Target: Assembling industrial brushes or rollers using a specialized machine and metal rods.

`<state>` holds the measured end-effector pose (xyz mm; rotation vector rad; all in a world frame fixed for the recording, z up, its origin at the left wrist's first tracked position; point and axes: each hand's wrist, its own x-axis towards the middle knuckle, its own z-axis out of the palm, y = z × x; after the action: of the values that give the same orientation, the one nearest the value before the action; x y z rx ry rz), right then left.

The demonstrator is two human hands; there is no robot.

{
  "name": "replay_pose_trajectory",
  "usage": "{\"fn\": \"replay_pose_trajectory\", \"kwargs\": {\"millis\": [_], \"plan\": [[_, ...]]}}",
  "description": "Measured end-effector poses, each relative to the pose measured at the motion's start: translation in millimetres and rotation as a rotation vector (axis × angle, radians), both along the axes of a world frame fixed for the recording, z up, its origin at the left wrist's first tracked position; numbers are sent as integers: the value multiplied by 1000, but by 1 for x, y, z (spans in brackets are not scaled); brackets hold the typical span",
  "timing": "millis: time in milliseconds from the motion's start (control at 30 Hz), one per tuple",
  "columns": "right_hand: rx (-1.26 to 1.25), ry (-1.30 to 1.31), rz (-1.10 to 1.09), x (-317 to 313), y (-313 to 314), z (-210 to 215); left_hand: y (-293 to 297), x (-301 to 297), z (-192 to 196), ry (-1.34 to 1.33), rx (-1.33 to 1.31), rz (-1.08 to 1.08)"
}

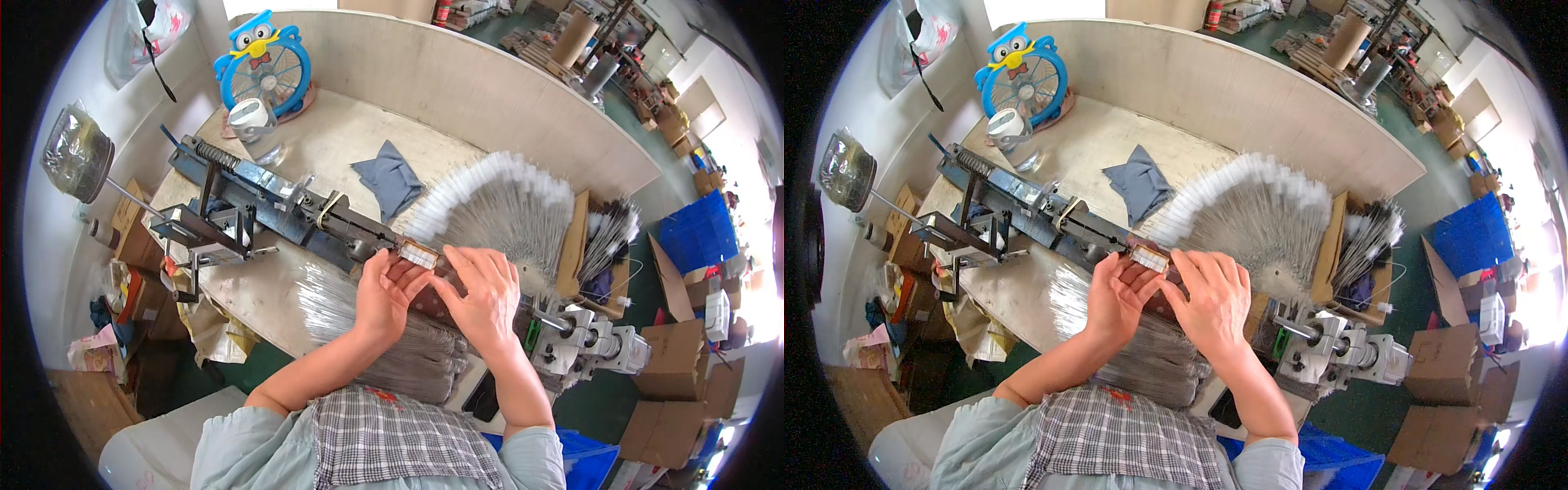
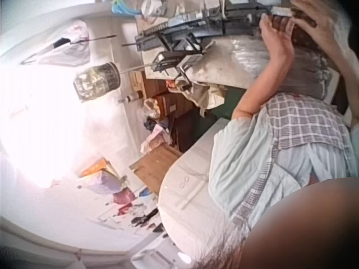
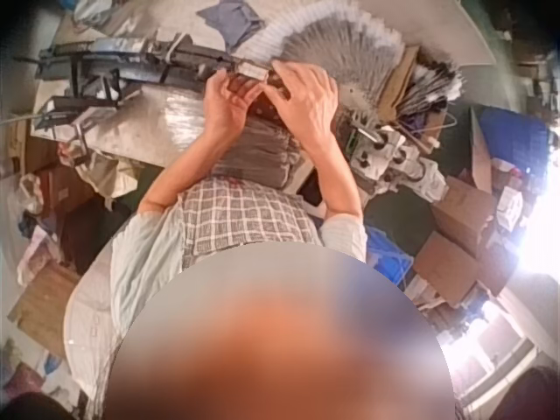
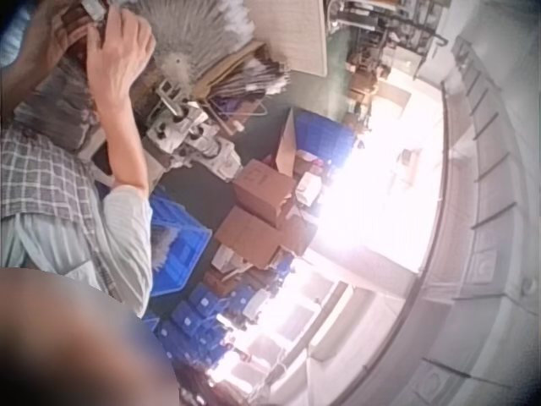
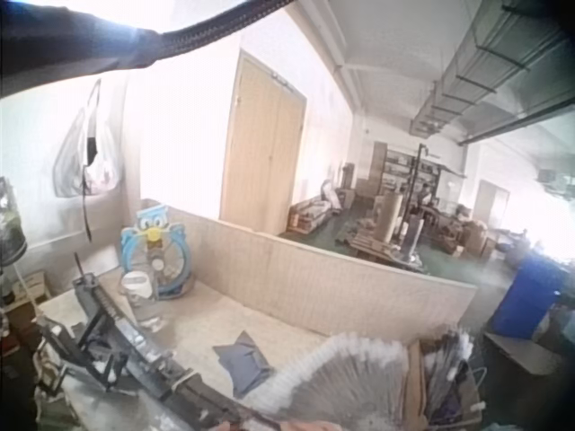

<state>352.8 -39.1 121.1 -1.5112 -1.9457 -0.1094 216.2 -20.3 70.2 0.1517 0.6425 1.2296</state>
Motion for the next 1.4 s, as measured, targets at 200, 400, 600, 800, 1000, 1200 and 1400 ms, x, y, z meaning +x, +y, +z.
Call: {"fn": "replay_pose_trajectory", "kwargs": {"millis": [200, 400, 600, 800, 1000, 1200, 1400], "plan": [[-127, -71, 38, 9, -8, -9, -7, -7, 12, 97, 4, -77], [-125, -20, 54, 16, -11, -4, -5, -6, 20, 181, 12, -163], [-24, -8, 51, 22, -19, 5, -11, -12, 10, 321, 103, -238], [-487, -63, 94, 23, -53, -59, -19, -71, -9, 556, 137, -375], [-576, -2, 120, 30, -62, -62, -8, -270, -86, -2, -474, 545], [-742, -70, 93, 26, -54, -65, 1, -383, -96, 579, -232, 871], [-670, 33, -14, 36, -59, -46, -8, -312, -98, 702, -328, 816]]}}
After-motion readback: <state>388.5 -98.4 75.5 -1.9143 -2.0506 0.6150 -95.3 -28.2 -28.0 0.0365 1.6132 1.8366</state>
